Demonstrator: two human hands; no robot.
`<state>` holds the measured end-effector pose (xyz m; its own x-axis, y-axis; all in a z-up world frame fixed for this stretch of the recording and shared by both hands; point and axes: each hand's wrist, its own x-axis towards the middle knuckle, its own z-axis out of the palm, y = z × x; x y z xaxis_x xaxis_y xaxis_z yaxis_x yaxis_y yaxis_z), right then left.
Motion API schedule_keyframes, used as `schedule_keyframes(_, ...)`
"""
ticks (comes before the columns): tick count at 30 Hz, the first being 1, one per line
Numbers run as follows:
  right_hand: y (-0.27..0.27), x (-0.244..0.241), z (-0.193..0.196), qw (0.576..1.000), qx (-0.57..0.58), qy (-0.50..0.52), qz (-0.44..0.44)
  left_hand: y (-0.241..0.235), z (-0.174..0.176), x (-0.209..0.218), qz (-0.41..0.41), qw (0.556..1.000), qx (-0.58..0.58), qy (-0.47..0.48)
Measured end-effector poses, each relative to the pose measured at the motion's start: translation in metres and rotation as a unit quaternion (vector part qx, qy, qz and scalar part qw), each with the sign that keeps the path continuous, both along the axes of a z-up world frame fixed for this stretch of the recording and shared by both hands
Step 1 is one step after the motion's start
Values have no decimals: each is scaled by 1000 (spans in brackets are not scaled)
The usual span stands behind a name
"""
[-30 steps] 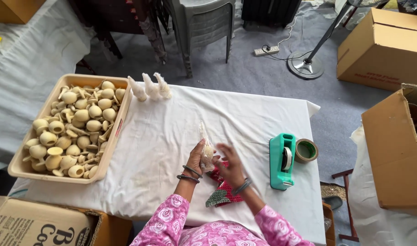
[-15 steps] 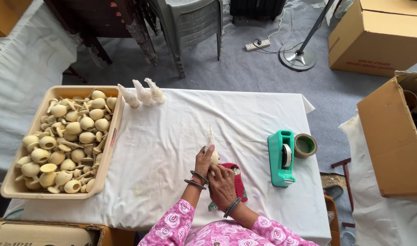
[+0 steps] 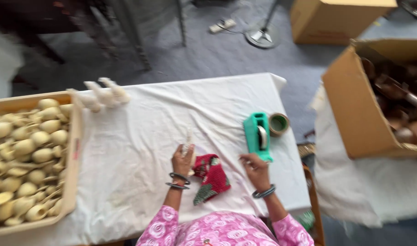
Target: The person wipes small beige ceramic objects with a patterned cloth and then wraps them individually in bubble wrap. The person handles the objects one at a time, wiping the exterior and interior before placing them on the table and wrapping them.
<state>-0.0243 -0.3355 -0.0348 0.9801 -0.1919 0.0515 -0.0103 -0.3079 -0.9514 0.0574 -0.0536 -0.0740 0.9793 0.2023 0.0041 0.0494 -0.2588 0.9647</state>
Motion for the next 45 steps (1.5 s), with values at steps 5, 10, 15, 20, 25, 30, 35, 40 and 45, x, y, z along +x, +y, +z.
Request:
schedule_keyframes(5, -129, -8, -50, 982, 19, 87, -168, -22, 44, -21, -22, 988, -89, 127)
schedule_keyframes(10, -149, 2, -64, 970, 73, 202, -115, -34, 15, -35, -73, 987, -99, 108)
schedule_keyframes(15, -141, 15, -81, 958, 109, 257, -68, -43, 34, -42, -97, 984, -99, 108)
schedule_keyframes(20, -145, 21, -92, 954, 134, 264, -47, -44, 45, -44, -84, 978, -125, 145)
schedule_keyframes(25, -144, 22, -99, 954, 154, 254, -40, -36, 38, -44, -80, 977, -139, 142)
schedule_keyframes(30, -130, 11, -84, 992, -8, 103, -68, -30, 52, -43, -64, 982, -111, 141)
schedule_keyframes(35, -124, -3, -45, 981, 20, 163, -103, -25, 26, -42, -72, 990, -90, 76)
schedule_keyframes(40, -125, -26, -58, 949, 190, 223, -120, -29, 25, -44, -86, 987, -118, 61)
schedule_keyframes(45, -114, -44, -59, 919, 259, 252, -159, -32, 34, -44, -76, 977, -134, 149)
